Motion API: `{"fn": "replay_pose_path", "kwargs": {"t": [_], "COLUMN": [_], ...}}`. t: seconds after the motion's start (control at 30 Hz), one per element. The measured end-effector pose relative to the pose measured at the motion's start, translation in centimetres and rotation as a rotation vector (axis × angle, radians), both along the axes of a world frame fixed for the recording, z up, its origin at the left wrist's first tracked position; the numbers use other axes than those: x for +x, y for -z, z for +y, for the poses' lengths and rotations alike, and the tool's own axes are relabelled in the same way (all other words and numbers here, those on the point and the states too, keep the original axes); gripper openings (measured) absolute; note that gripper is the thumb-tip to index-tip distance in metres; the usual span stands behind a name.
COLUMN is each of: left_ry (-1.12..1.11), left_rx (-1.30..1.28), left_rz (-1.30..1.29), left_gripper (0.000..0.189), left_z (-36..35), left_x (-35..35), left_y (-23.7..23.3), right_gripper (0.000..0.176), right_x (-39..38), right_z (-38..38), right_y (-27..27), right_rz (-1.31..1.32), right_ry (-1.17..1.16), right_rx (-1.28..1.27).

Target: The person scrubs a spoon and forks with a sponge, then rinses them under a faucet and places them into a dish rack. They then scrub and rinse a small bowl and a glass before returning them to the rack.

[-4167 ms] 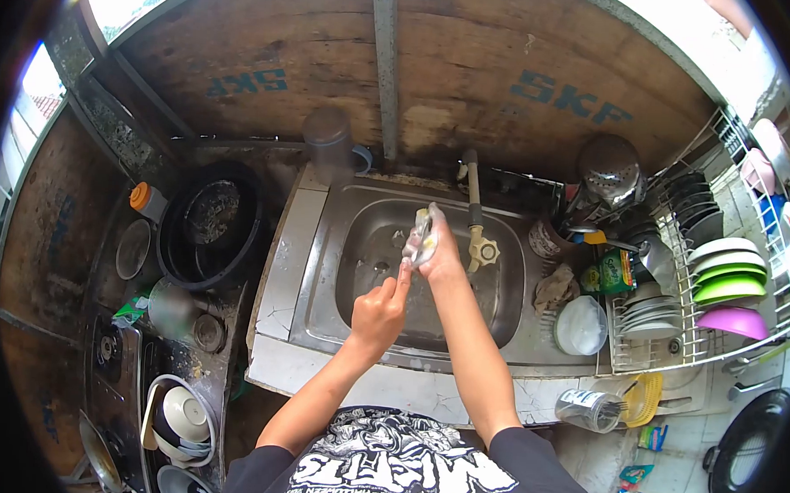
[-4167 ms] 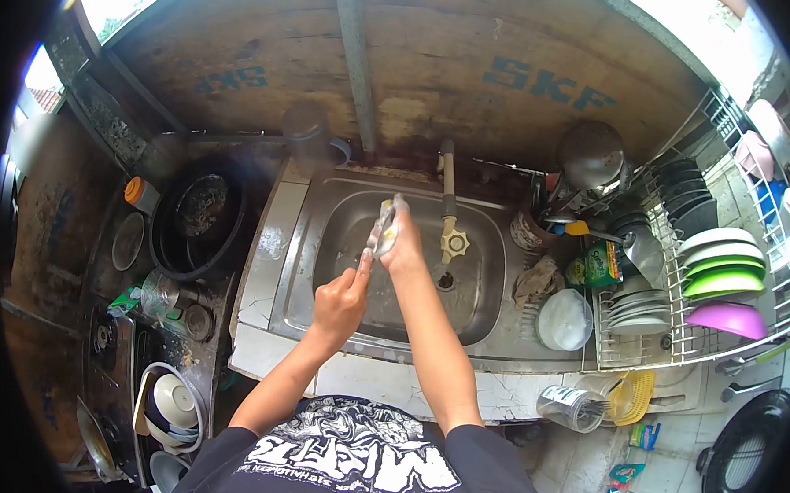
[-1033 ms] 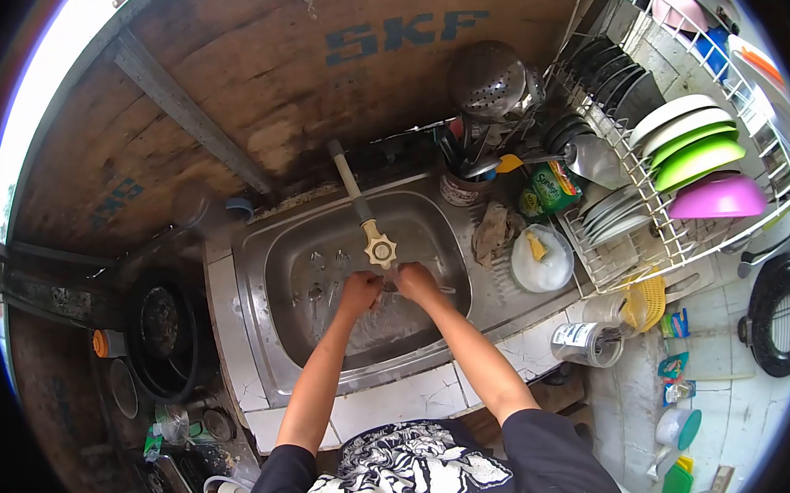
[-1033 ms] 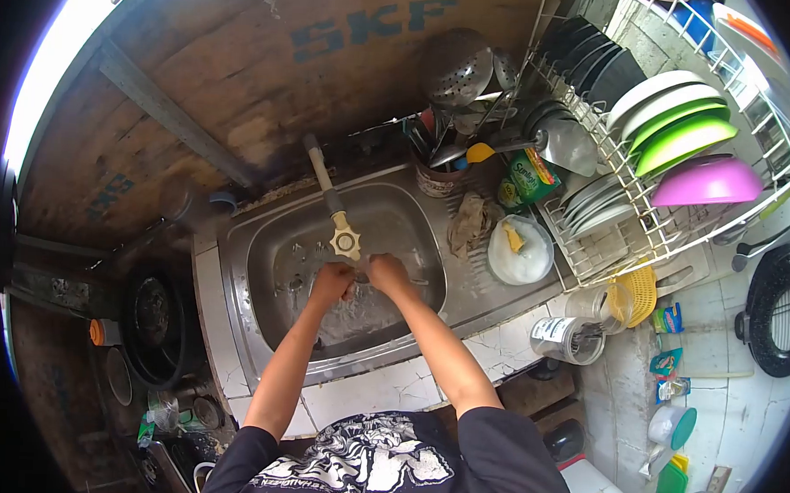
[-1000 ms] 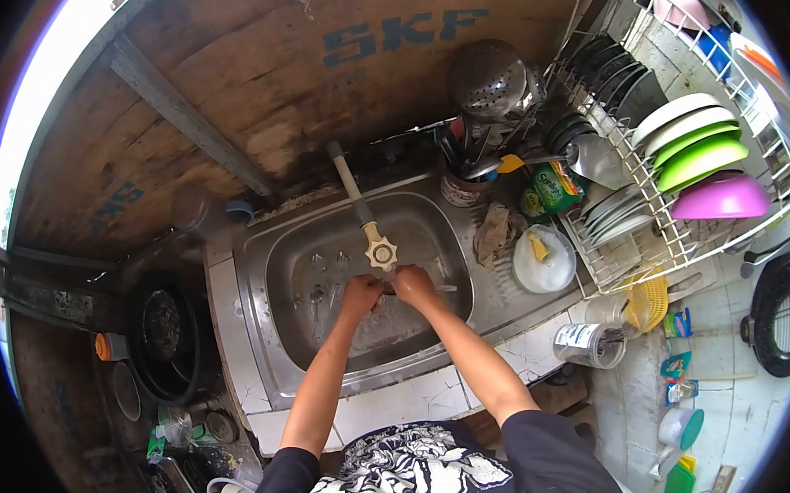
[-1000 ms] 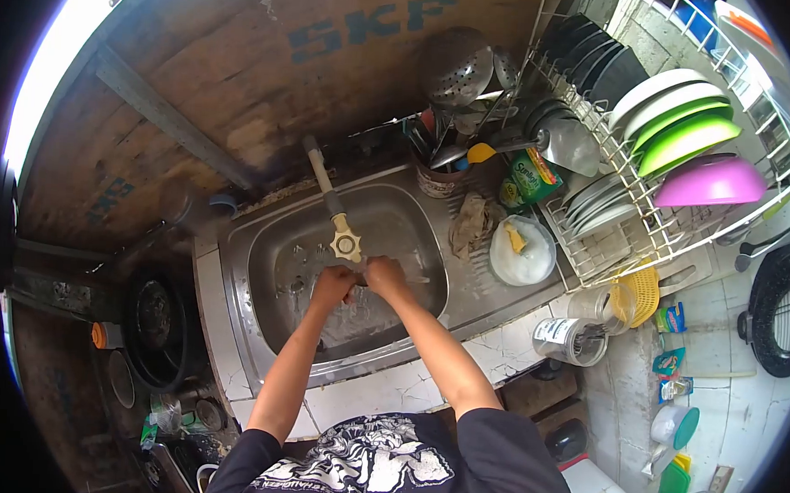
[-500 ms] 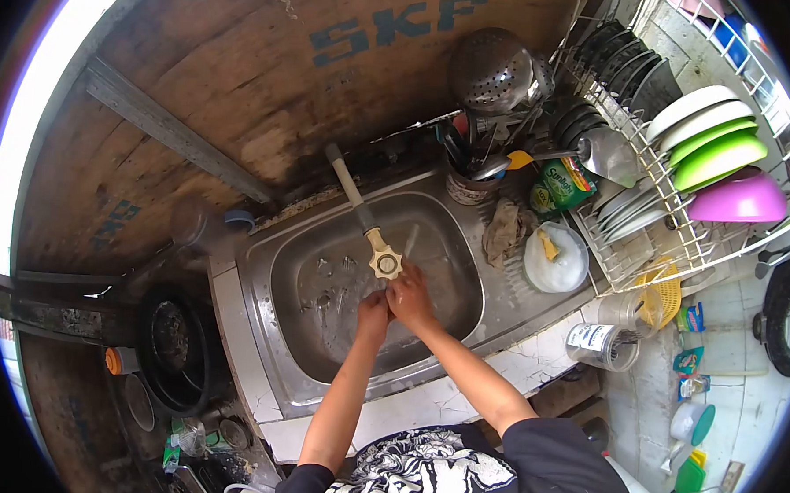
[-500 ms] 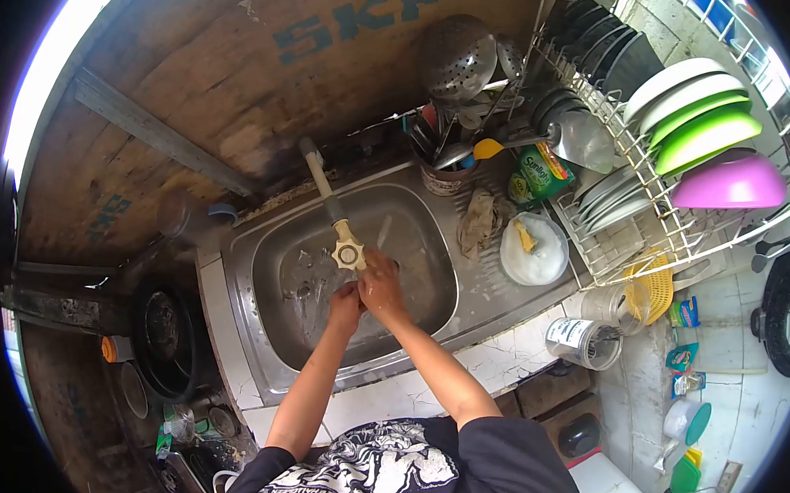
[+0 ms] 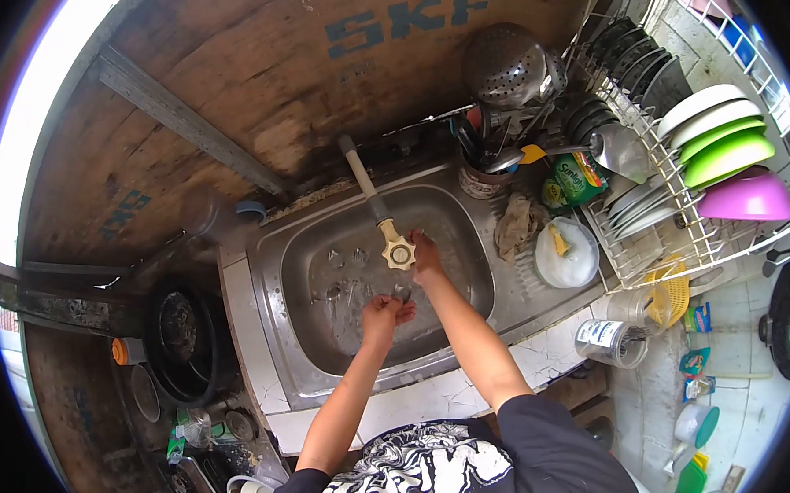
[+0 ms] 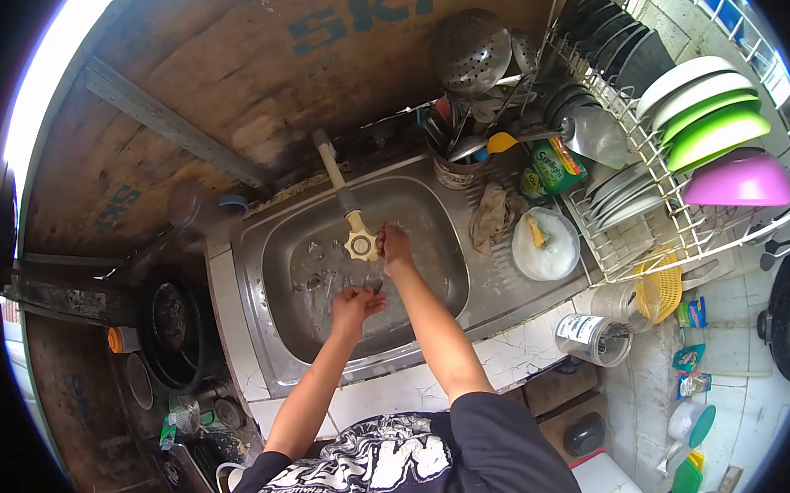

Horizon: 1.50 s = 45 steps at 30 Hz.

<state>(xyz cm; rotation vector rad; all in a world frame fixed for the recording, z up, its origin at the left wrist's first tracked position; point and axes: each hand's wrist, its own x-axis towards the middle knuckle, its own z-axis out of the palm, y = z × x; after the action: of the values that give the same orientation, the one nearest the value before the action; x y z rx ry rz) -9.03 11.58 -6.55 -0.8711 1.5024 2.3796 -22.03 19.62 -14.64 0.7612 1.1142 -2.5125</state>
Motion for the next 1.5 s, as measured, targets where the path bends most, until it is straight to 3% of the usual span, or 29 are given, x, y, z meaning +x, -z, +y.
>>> {"fn": "replay_pose_path", "kwargs": {"t": [0.13,0.17,0.27,0.4,0.43,0.5,0.6,0.67,0.73,0.8,0.9,1.0,1.07,1.17,1.2,1.27,1.37,1.47,1.5], "left_ry": [0.048,0.112,0.192,0.22,0.266,0.368,0.512,0.555,0.563,0.552,0.385,0.278,0.296,0.284,0.269,0.244,0.253,0.279,0.277], "left_rx": [-0.106,-0.145,-0.183,-0.409,-0.578,-0.921,-1.316,-1.342,-1.394,-1.477,-1.31,-0.521,-0.601,-0.697,-0.724,-0.883,-1.093,-1.168,-1.176], "left_rz": [-0.035,-0.027,-0.023,0.021,0.099,0.259,0.321,0.429,0.51,0.558,0.476,0.138,0.119,0.073,0.062,0.155,0.318,0.375,0.372], "left_gripper": [0.011,0.011,0.011,0.013,0.012,0.012,0.014,0.012,0.013,0.02,0.019,0.018,0.017,0.017,0.018,0.02,0.024,0.025,0.026], "left_z": [-1.5,-1.8,-1.4,-0.8,-0.9,-1.4,-1.1,-0.8,-0.6,-0.5,0.3,-0.2,0.6,1.2,1.3,0.7,-0.8,-1.8,-2.1], "left_x": [-0.7,-0.4,1.6,2.0,2.2,2.0,1.2,0.7,-0.4,-1.8,-4.1,-5.6,-5.1,-4.2,-4.3,-4.0,-2.1,0.5,1.3], "left_y": [1.1,1.2,0.3,0.0,0.4,1.6,2.2,2.2,2.1,2.1,3.6,5.4,4.3,4.5,4.8,6.8,5.0,2.4,1.8], "right_gripper": [0.014,0.015,0.019,0.025,0.021,0.019,0.045,0.066,0.071,0.067,0.049,0.036,0.029,0.023,0.021,0.018,0.022,0.021,0.02], "right_x": [4.2,3.9,1.4,-0.3,-0.8,-0.5,0.3,0.0,0.0,-2.4,-0.5,1.7,2.7,3.6,4.0,4.9,5.0,5.5,5.3], "right_z": [-1.3,-0.8,-0.3,-0.9,-1.3,-2.1,-2.6,-2.3,-1.7,-1.4,0.3,2.5,3.6,4.3,3.7,2.4,3.5,2.6,2.5], "right_y": [-2.7,-2.4,1.4,3.4,6.9,7.7,7.8,8.6,5.0,13.4,4.9,-0.3,-1.5,-1.3,-0.9,-0.1,-0.7,-2.7,-2.8], "right_rz": [0.102,-0.021,-0.113,-0.165,-0.014,0.091,0.29,0.318,0.002,0.07,0.148,0.248,0.295,0.29,0.297,0.316,0.192,0.109,0.101], "right_ry": [-0.164,-0.196,0.077,0.166,0.228,0.213,0.167,0.172,0.056,0.176,-0.022,-0.123,-0.168,-0.446,-0.402,-0.329,-0.617,-0.582,-0.471], "right_rx": [-0.098,-0.053,-0.104,-0.112,0.174,0.514,0.913,1.034,1.018,0.725,0.568,0.374,0.265,0.51,0.437,0.298,0.314,0.229,0.123]}}
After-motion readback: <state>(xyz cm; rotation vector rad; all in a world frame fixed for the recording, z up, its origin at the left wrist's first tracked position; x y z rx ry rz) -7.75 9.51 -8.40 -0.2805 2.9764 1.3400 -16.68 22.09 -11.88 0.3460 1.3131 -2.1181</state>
